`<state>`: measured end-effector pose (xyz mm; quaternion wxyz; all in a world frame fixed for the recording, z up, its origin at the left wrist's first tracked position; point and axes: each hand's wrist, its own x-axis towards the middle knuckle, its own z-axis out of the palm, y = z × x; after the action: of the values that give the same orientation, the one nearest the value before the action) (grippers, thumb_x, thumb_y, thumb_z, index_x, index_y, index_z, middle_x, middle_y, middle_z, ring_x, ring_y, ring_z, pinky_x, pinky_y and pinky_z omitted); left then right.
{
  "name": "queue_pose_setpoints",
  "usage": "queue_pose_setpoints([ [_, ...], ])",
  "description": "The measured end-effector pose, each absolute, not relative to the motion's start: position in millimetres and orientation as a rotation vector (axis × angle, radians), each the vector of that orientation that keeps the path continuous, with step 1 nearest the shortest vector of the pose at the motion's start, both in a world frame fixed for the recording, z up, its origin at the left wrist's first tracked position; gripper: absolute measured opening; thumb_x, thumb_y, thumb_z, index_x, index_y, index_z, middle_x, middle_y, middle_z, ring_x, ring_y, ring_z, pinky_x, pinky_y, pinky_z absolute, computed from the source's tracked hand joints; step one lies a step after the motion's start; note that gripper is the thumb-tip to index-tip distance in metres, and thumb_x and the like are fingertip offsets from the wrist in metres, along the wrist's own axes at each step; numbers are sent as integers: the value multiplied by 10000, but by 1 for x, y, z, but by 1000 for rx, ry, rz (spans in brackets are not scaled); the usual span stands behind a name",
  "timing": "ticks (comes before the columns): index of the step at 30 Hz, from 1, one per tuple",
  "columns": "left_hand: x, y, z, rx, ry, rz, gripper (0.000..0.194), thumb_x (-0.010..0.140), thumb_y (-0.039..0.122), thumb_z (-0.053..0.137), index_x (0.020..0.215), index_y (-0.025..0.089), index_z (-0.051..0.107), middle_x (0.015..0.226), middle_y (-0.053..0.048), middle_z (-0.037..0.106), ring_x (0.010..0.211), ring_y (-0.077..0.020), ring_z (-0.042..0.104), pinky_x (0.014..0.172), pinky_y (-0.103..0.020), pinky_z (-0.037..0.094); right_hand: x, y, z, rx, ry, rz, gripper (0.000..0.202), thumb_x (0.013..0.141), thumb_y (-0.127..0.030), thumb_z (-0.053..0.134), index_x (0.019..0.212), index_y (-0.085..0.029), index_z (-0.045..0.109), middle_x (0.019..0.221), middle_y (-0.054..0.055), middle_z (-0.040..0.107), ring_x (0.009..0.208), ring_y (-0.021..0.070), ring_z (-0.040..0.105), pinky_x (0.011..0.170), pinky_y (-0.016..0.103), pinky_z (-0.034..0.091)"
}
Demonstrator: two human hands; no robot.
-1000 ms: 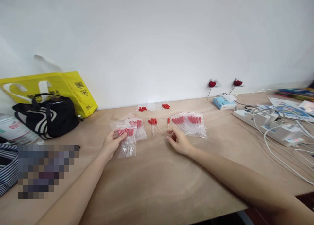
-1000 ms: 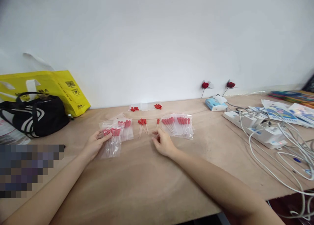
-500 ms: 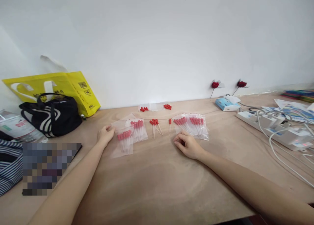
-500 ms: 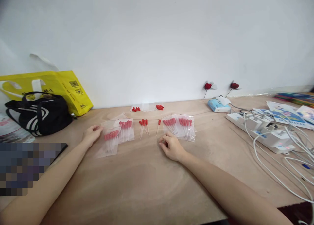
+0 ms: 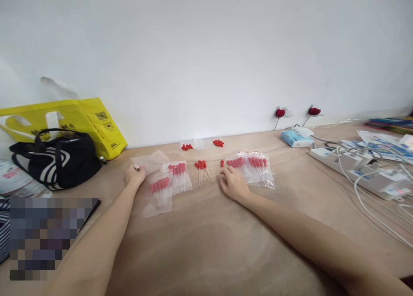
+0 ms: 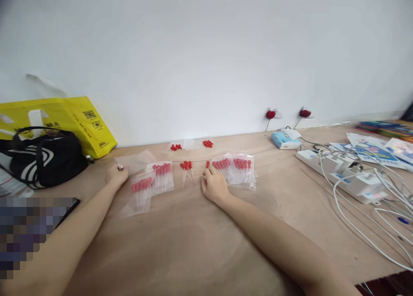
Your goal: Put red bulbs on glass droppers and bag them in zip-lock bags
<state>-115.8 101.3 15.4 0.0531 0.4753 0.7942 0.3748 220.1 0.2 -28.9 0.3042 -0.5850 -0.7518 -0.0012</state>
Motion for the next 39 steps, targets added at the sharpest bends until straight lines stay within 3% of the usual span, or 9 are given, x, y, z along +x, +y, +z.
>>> queue_pose_setpoints([
  [6,-87,61,44,1632,2023,1501,63,769,203,453,805,171,412,879,-54,600,864,-180,609,784,-298,490,206,24,-18,-1972,-1798,-83,308,766,-323,445,1010,-147,513,986,140,591,989,264,470,817,401,261],
  [8,-68,39,49,1620,1597,1574,104,750,203,474,830,173,414,853,-45,607,779,-168,628,736,-308,514,206,29,-16,-2054,-1767,-27,291,770,-288,434,1008,-138,509,971,146,602,987,265,484,809,405,258],
  [14,-9,-31,28,1453,1164,1166,401,658,337,616,963,186,405,819,-18,630,699,-174,645,660,-315,536,206,29,-14,-2127,-1782,51,249,758,-111,398,982,-77,499,906,191,606,890,283,554,767,411,306],
  [18,8,-55,1,1482,1236,895,381,715,312,538,1031,218,347,805,-6,608,668,-167,639,657,-330,528,216,19,-16,-1949,-1828,34,360,714,-58,400,1072,-73,444,994,219,547,873,276,551,720,386,373],
  [21,6,-63,-10,1709,1455,896,505,712,291,528,1150,219,289,945,-55,581,810,-206,616,738,-377,498,233,10,-19,-1660,-1808,96,470,705,-54,377,1173,-65,345,1032,206,503,915,252,520,738,369,403],
  [24,-2,-68,-10,2039,1736,988,680,675,340,581,1250,183,255,1176,-147,450,1103,-302,448,906,-477,371,253,-1,-21,-1411,-1704,332,495,733,-106,371,1216,-94,267,898,107,518,780,191,540,716,342,434],
  [29,-6,-68,-5,2551,1462,591,496,781,432,487,1230,235,412,1312,-107,381,1231,-299,298,1006,-494,218,273,-23,-25,-1252,-1377,776,649,736,-233,444,1279,-197,89,735,-40,436,464,98,494,485,265,438],
  [34,6,-60,-4,2605,1123,224,530,856,461,368,1336,258,268,1403,-75,270,1292,-251,209,1048,-484,139,273,-28,-31,-1204,-1138,846,573,724,-323,490,1192,-204,184,618,-80,440,486,124,540,490,266,446],
  [39,14,-52,-1,2649,975,176,546,847,475,386,1337,268,263,1410,-56,256,1293,-219,219,1062,-462,138,267,-25,-34,-1193,-1055,885,444,714,-349,498,1058,-210,256,583,-85,465,486,123,551,486,259,443],
])
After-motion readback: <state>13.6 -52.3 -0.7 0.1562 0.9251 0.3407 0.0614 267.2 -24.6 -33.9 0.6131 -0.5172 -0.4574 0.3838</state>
